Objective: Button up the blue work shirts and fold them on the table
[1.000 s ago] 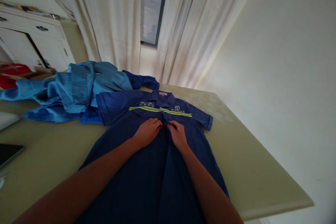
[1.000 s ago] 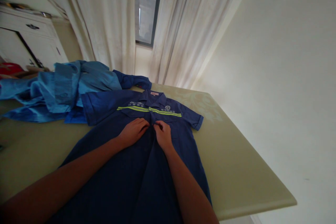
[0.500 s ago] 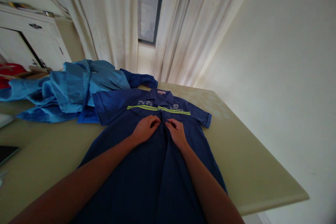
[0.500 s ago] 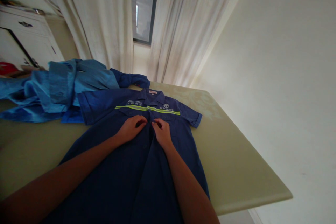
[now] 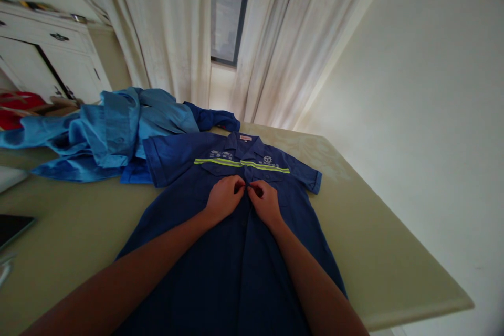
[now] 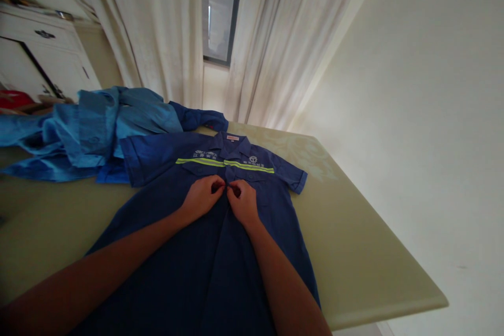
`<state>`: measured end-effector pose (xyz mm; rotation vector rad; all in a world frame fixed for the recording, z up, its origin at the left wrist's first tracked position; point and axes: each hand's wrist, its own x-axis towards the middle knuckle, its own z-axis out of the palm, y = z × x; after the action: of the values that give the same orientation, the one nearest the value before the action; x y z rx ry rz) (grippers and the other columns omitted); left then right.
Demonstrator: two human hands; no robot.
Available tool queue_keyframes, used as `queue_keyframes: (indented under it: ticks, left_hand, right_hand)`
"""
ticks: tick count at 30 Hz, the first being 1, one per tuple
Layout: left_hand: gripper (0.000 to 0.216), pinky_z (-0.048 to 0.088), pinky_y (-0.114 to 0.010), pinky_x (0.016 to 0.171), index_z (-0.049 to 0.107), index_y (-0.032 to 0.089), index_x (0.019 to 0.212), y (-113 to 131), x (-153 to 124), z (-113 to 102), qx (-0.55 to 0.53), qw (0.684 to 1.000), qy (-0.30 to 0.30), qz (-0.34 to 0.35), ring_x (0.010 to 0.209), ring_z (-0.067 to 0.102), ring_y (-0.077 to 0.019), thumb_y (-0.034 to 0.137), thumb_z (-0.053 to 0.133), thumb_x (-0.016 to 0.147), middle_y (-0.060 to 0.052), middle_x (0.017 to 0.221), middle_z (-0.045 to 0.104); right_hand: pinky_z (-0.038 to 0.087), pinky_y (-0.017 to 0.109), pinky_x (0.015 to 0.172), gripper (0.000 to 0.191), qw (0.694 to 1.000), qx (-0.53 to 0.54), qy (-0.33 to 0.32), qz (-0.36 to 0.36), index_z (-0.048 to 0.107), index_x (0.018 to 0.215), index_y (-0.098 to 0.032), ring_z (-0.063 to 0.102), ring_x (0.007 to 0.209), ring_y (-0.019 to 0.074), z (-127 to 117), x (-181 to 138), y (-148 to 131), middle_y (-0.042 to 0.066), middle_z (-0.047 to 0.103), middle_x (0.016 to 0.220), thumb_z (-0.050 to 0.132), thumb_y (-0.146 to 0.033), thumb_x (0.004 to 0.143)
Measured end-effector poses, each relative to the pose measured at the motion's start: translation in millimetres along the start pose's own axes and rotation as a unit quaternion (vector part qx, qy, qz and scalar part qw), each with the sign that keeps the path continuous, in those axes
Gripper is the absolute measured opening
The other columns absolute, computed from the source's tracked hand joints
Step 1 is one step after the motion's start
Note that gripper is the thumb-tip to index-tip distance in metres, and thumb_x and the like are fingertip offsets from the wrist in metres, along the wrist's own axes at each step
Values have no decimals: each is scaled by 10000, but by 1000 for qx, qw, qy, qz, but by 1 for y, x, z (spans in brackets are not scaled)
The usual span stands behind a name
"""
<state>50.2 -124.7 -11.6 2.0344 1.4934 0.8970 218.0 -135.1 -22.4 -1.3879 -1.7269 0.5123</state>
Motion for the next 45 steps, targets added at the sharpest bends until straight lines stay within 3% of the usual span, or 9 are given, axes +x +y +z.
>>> queue_keyframes:
  ticks: [4,9,14,19,22,27,34,41,45]
  left_hand:
    - [82,493,-303,796,686,238,929,3,-2,2,24,1000,7,-2,900,687,-199,220,611,902,-14,948,744]
    - [121,478,-311,833,680,244,959,3,-4,3,74,997,-2,27,942,660,-212,216,564,941,-30,961,728]
    - [114,478,-320,831,670,238,965,-4,-3,4,61,997,-7,41,928,652,-220,187,581,915,-31,941,717]
    - [113,488,-317,817,658,235,957,-9,-1,6,11,999,2,36,917,669,-217,173,603,880,-22,928,726]
    - [126,496,-311,800,655,235,970,-10,0,7,-4,999,10,31,894,684,-210,174,589,882,-18,917,732]
    - [103,522,-304,775,652,227,956,-11,2,7,-54,998,16,17,852,703,-199,314,618,913,-16,895,744]
    - [106,546,-290,791,664,205,953,-20,9,8,-154,988,1,-28,836,721,-181,220,655,849,-18,885,755]
    - [222,545,-280,766,639,207,1023,-26,12,13,-168,985,6,-34,814,713,-171,172,656,804,-11,886,742]
    - [235,549,-288,764,620,214,1077,-24,12,12,-161,986,9,-36,803,720,-176,236,647,844,-12,888,751]
  right_hand:
    - [447,261,635,206,1000,0,-8,-8,729,893,-187,626,670,163,-1,-2,-4,26,711,777,604,-350,902]
    - [381,262,604,400,1000,-14,-10,7,692,738,-188,582,623,150,-4,0,-5,14,661,671,454,-382,995]
    - [439,264,618,176,999,17,-46,20,721,858,-197,632,646,167,-2,3,2,11,710,740,573,-291,871]
    - [490,276,641,123,998,33,-48,1,718,888,-202,637,673,169,-1,4,9,21,709,815,628,-253,819]
    - [494,287,671,114,999,9,-36,-23,722,890,-201,625,691,169,-2,3,8,33,690,841,629,-223,827]
    - [466,290,672,104,997,-42,-33,-55,712,875,-200,605,694,170,-4,2,2,35,658,825,610,-187,862]
    - [472,292,701,127,995,-68,-24,-75,709,950,-215,609,708,170,-2,-1,0,33,672,876,598,-182,895]
    - [451,288,700,127,991,-95,-33,-84,681,947,-218,599,740,178,-3,-3,-8,36,644,892,568,-181,904]
    - [444,286,700,136,990,-101,-34,-95,661,965,-215,590,748,178,-3,-4,-10,40,628,907,539,-181,917]
